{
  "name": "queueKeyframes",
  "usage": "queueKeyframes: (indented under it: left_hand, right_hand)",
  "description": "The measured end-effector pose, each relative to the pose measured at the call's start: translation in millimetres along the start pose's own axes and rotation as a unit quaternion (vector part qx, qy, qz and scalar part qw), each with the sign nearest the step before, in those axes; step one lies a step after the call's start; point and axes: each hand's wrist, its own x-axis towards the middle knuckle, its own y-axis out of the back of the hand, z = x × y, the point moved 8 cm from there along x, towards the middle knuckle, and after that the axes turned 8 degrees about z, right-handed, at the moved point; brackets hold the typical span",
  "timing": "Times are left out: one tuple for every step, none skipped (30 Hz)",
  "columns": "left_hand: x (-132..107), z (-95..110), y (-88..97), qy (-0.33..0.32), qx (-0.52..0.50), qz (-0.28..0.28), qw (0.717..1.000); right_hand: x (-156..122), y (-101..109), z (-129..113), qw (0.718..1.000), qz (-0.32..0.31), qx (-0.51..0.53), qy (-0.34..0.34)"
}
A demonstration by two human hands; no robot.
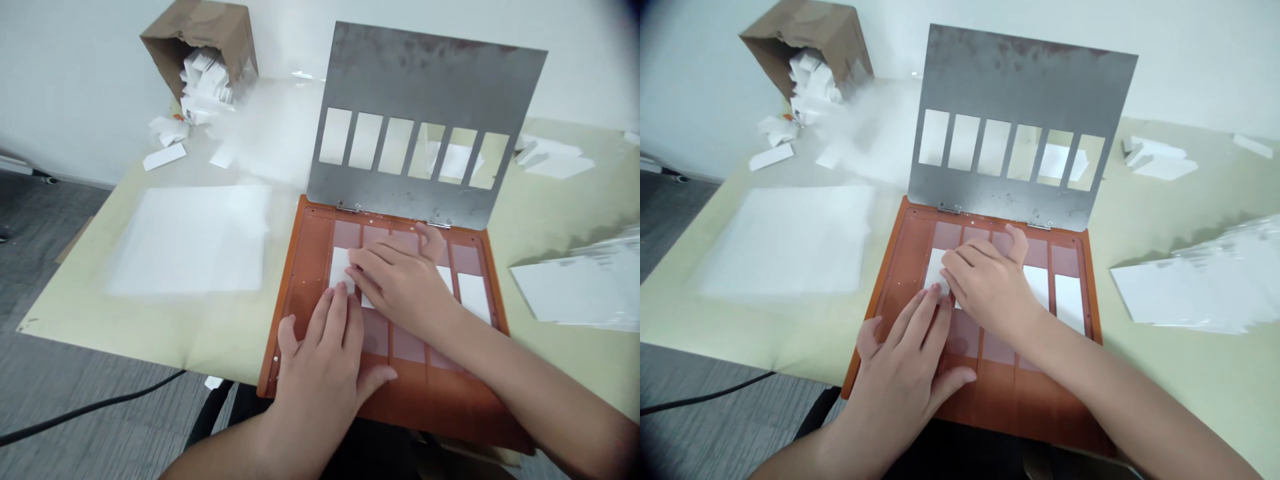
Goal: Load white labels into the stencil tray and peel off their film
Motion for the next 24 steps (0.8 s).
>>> queueKeyframes:
  left_hand:
    - [0.1, 0.1, -0.2, -0.001, 0.001, -0.002, 1.0]
    - [0.3, 0.2, 0.0, -0.001, 0.003, -0.001, 1.0]
    - [0.5, 0.0, 0.3, 0.0, 0.005, 0.0, 1.0]
    - [0.8, 0.1, 0.9, 0.0, 0.005, 0.003, 1.0]
    - [1.1, 0.2, 1.1, -0.002, 0.005, 0.003, 1.0]
    - [1.5, 0.4, 1.4, -0.005, 0.004, 0.003, 1.0]
    - [1.8, 0.5, 1.5, -0.009, 0.003, 0.002, 1.0]
    - [2.1, 0.5, 1.5, -0.012, 0.0, 0.001, 1.0]
    - [2.3, 0.2, 1.4, -0.013, -0.002, -0.001, 1.0]
    - [2.5, -0.3, 1.2, -0.013, -0.004, -0.003, 1.0]
    - [2.6, -1.0, 0.9, -0.012, -0.006, -0.005, 1.0]
    - [2.7, -1.3, 0.8, -0.012, -0.009, -0.006, 1.0]
    - [2.7, -1.6, 0.6, -0.011, -0.011, -0.007, 1.0]
    - [2.6, -1.5, 0.5, -0.012, -0.012, -0.007, 1.0]
    - [2.6, -1.4, 0.6, -0.013, -0.013, -0.008, 1.0]
    - [2.5, -1.3, 0.5, -0.014, -0.013, -0.009, 1.0]
    - [2.5, -1.4, 0.6, -0.013, -0.013, -0.01, 1.0]
    - [2.5, -1.6, 0.6, -0.012, -0.011, -0.011, 1.0]
    - [2.5, -1.9, 0.7, -0.011, -0.01, -0.012, 1.0]
    - [2.6, -2.0, 0.8, -0.011, -0.009, -0.012, 1.0]
    - [2.6, -2.1, 0.8, -0.01, -0.008, -0.013, 1.0]
    - [2.6, -2.2, 0.6, -0.01, -0.009, -0.014, 1.0]
    - [2.6, -2.4, 0.2, -0.008, -0.009, -0.015, 1.0]
    - [2.6, -2.6, -0.3, -0.005, -0.009, -0.017, 1.0]
  right_hand:
    - [0.1, 0.1, 0.8, 1.0, 0.0, 0.002, -0.001]
    - [0.4, 0.5, 2.0, 1.0, 0.0, 0.006, -0.003]
    - [1.0, 1.0, 3.8, 1.0, 0.0, 0.013, -0.004]
    - [1.9, 1.7, 6.3, 1.0, -0.001, 0.023, -0.006]
    - [3.0, 2.4, 9.7, 0.999, -0.003, 0.034, -0.01]
    - [4.3, 3.1, 14.0, 0.999, -0.003, 0.043, -0.017]
    - [5.3, 3.3, 18.8, 0.999, -0.005, 0.048, -0.026]
    - [6.1, 2.8, 23.5, 0.998, -0.007, 0.048, -0.035]
    - [6.5, 1.7, 27.5, 0.998, -0.01, 0.042, -0.041]
    - [6.4, 0.0, 30.2, 0.998, -0.014, 0.034, -0.044]
    - [6.0, -2.3, 31.5, 0.999, -0.019, 0.024, -0.043]
    - [5.2, -4.9, 31.6, 0.999, -0.024, 0.015, -0.04]
    - [4.4, -7.3, 30.9, 0.999, -0.026, 0.008, -0.036]
    - [3.5, -9.2, 29.8, 0.999, -0.027, 0.003, -0.035]
    - [2.8, -10.4, 28.6, 0.999, -0.025, 0.001, -0.034]
    - [2.1, -11.1, 27.3, 0.999, -0.023, 0.0, -0.035]
    - [1.7, -11.2, 26.1, 0.999, -0.019, 0.001, -0.035]
    - [1.4, -11.1, 24.8, 0.999, -0.015, 0.005, -0.033]
    - [1.2, -10.6, 23.7, 0.999, -0.01, 0.012, -0.032]
    - [1.2, -9.9, 22.8, 0.999, -0.003, 0.023, -0.031]
    - [1.3, -9.0, 21.9, 0.999, 0.005, 0.04, -0.028]
    - [1.6, -8.1, 20.6, 0.998, 0.013, 0.06, -0.021]
    - [2.1, -6.5, 19.0, 0.996, 0.027, 0.083, -0.011]
    - [2.8, -4.4, 17.4, 0.993, 0.043, 0.109, 0.0]
